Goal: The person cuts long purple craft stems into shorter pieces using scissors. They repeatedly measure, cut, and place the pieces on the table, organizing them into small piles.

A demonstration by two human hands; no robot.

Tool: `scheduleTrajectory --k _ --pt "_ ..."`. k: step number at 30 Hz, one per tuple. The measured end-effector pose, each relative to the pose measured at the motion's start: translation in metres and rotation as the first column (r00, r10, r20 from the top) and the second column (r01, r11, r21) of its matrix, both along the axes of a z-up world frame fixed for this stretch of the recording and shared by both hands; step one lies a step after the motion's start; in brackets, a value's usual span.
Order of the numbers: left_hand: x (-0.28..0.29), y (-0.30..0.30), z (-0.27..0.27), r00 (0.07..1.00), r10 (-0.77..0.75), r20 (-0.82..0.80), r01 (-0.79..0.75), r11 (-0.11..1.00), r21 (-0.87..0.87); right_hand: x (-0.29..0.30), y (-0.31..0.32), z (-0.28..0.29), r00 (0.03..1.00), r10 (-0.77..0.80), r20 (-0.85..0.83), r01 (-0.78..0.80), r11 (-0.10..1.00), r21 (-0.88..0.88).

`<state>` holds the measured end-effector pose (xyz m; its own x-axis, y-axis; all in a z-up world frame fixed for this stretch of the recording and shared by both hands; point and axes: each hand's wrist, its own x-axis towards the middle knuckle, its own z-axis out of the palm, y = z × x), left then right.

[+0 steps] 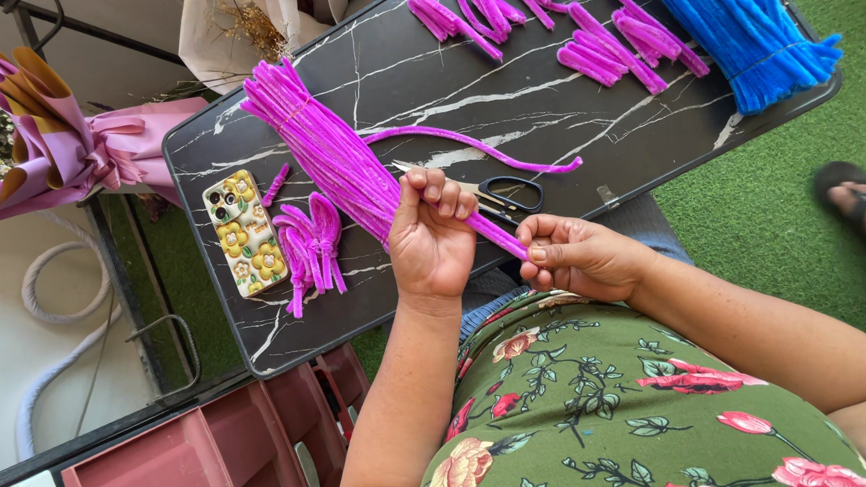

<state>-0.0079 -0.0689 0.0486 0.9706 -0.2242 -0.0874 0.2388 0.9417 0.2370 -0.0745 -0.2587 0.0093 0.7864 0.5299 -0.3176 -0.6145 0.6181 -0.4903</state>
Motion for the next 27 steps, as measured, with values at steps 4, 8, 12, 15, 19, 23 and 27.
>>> scheduleTrajectory --k 4,8,12,15,19,23,27 --pt "0.001 0.002 0.002 0.999 0.02 -0.042 -0.02 1.0 -0.004 0.001 0.001 0.001 0.999 0.0 0.033 0.002 0.998 -0.064" --pt "0.003 0.009 0.015 1.0 -0.008 0.004 0.007 0.995 0.096 0.009 -0.007 0.019 0.977 -0.033 0.212 0.102 0.941 -0.322" --pt "0.002 0.02 0.021 0.996 -0.03 0.089 0.005 0.963 0.27 0.038 -0.045 0.042 0.866 -0.025 0.5 0.392 0.655 -0.646" --pt "-0.002 0.023 0.011 0.999 -0.031 0.039 0.018 0.951 0.308 0.059 -0.076 0.027 0.809 -0.068 0.584 0.537 0.489 -0.687" --pt "-0.002 0.026 -0.013 0.999 -0.041 -0.033 0.049 0.954 0.295 0.071 -0.099 0.013 0.767 0.068 0.638 0.61 0.232 -0.758" --pt "-0.001 0.025 -0.023 0.998 -0.007 -0.058 0.028 0.928 0.371 0.071 -0.103 -0.001 0.648 0.453 0.613 0.748 -0.226 -0.624" --pt "-0.001 0.014 -0.023 0.999 0.022 0.041 -0.042 0.787 0.615 0.06 -0.066 0.031 0.432 0.659 0.615 0.871 -0.129 -0.474"
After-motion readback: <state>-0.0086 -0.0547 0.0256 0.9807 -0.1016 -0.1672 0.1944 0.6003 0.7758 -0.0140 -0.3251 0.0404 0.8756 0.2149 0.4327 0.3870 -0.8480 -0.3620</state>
